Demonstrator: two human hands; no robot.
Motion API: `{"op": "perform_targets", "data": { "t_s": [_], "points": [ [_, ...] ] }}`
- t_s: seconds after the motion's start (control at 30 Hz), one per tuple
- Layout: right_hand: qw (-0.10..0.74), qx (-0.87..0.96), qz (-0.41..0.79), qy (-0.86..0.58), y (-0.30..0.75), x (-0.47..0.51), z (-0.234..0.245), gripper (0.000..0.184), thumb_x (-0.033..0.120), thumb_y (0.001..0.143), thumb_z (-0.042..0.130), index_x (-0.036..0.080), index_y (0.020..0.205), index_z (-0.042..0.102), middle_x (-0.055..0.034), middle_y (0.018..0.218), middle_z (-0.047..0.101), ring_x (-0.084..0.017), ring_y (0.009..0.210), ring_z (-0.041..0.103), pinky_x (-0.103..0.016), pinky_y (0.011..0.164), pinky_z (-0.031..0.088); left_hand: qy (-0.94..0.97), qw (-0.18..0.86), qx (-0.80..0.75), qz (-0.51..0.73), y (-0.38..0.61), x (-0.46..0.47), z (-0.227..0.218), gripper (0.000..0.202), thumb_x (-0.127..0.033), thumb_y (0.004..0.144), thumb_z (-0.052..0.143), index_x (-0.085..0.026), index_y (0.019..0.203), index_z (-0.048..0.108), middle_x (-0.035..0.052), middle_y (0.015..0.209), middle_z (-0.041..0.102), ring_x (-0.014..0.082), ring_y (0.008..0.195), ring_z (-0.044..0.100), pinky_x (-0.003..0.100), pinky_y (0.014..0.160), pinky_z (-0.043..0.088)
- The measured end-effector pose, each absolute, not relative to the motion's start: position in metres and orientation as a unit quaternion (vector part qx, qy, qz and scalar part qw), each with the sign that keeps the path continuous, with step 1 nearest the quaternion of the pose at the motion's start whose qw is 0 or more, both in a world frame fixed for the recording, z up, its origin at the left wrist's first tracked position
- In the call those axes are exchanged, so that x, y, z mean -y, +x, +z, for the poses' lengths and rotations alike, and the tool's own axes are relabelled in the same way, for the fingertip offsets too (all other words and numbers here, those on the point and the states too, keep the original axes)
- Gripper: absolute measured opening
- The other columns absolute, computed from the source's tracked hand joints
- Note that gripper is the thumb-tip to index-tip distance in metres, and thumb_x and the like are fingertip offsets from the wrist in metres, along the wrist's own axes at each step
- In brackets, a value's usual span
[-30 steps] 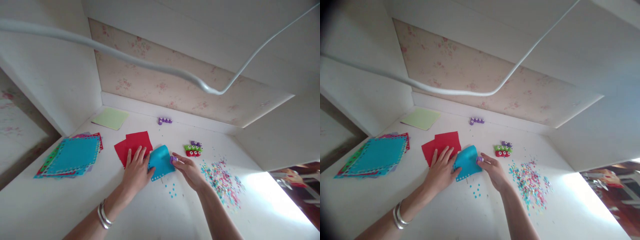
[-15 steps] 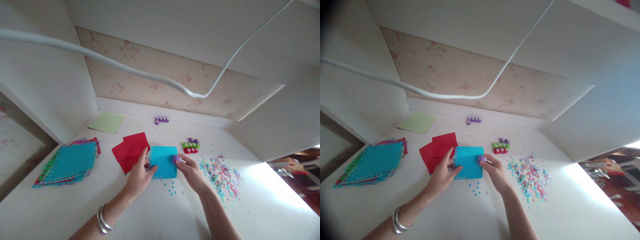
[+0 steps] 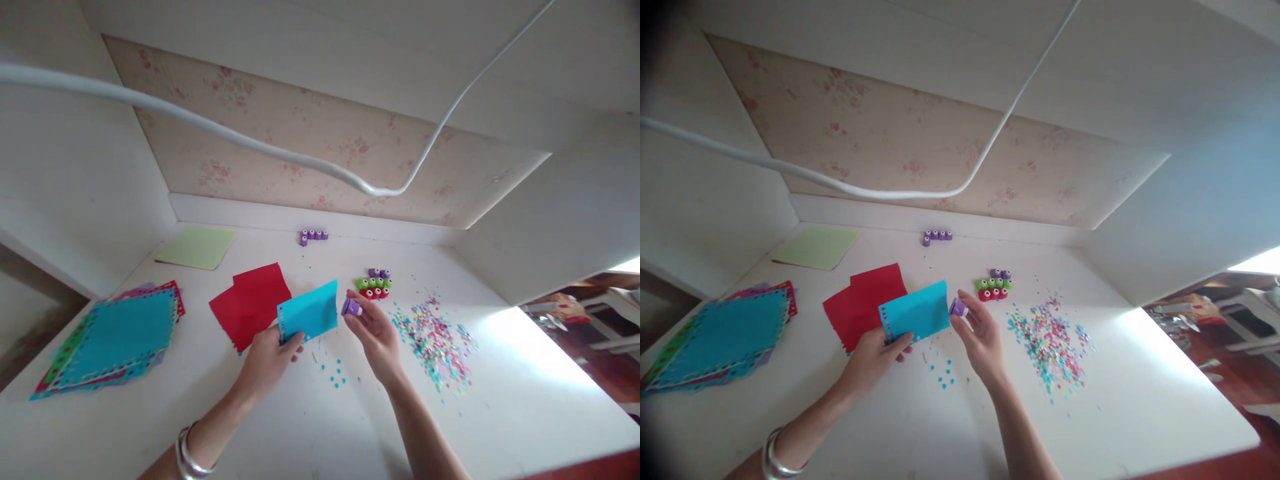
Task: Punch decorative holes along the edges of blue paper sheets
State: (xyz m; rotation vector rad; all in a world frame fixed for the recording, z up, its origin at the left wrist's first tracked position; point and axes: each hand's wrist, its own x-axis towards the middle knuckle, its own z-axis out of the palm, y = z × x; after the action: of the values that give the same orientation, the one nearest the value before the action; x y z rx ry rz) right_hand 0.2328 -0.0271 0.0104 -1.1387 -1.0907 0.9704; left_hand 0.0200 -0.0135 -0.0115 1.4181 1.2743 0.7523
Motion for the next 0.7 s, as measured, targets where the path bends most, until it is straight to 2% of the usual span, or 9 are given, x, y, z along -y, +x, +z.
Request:
{"op": "perform_targets", "data": {
  "t_s": [0.07,0.17,0.3,0.5,0.7],
  "points": [
    [0.597,0.485,0.419,-0.483,0.228,0.035,0.005,0.032,0.033,0.082,0.073,0.027,0.111,0.065,-0.0074,0.117,0.069,-0.024,0.108,0.065,-0.041,0.094,0.053,0.558,0.534,-0.537,0.338,0.020,0.012,-0.008,0.037,-0.051,0.085,0.059,-0.015,0.088,0.069,0.0065,0.078,0.075,0.0219,0.069,0.072,0.029,0.062,0.054],
    [0.551,0.525,0.429,-0.487,0.217,0.046,-0.007,0.026,0.032,0.085,0.070,0.025,0.110,0.064,-0.0061,0.101,0.071,-0.021,0.094,0.068,-0.038,0.086,0.057,0.512,0.557,-0.539,0.370,0.021,0.011,-0.001,0.040,-0.051,0.083,0.062,-0.014,0.093,0.070,0.0083,0.082,0.077,0.0225,0.073,0.073,0.030,0.066,0.057],
    [0.505,0.563,0.406,-0.512,0.203,0.050,-0.017,0.024,0.030,0.086,0.068,0.023,0.108,0.066,-0.0068,0.104,0.069,-0.021,0.095,0.068,-0.037,0.086,0.058,0.473,0.568,-0.531,0.413,0.023,0.013,0.001,0.039,-0.048,0.081,0.066,-0.012,0.093,0.072,0.0091,0.085,0.077,0.0233,0.078,0.074,0.030,0.069,0.060],
    [0.490,0.575,0.367,-0.542,0.197,0.047,-0.019,0.023,0.028,0.085,0.069,0.023,0.108,0.068,-0.0062,0.104,0.069,-0.021,0.093,0.069,-0.036,0.085,0.060,0.496,0.563,-0.518,0.410,0.024,0.016,-0.007,0.037,-0.048,0.083,0.066,-0.014,0.097,0.074,0.0079,0.088,0.078,0.0247,0.081,0.074,0.032,0.074,0.060],
    [0.490,0.564,0.363,-0.556,0.195,0.048,-0.024,0.025,0.029,0.084,0.070,0.022,0.107,0.068,-0.0066,0.101,0.070,-0.021,0.089,0.070,-0.037,0.084,0.061,0.545,0.526,-0.529,0.382,0.023,0.019,-0.008,0.036,-0.050,0.085,0.062,-0.017,0.087,0.076,0.0070,0.082,0.077,0.0242,0.079,0.074,0.031,0.073,0.059]
  ]
}}
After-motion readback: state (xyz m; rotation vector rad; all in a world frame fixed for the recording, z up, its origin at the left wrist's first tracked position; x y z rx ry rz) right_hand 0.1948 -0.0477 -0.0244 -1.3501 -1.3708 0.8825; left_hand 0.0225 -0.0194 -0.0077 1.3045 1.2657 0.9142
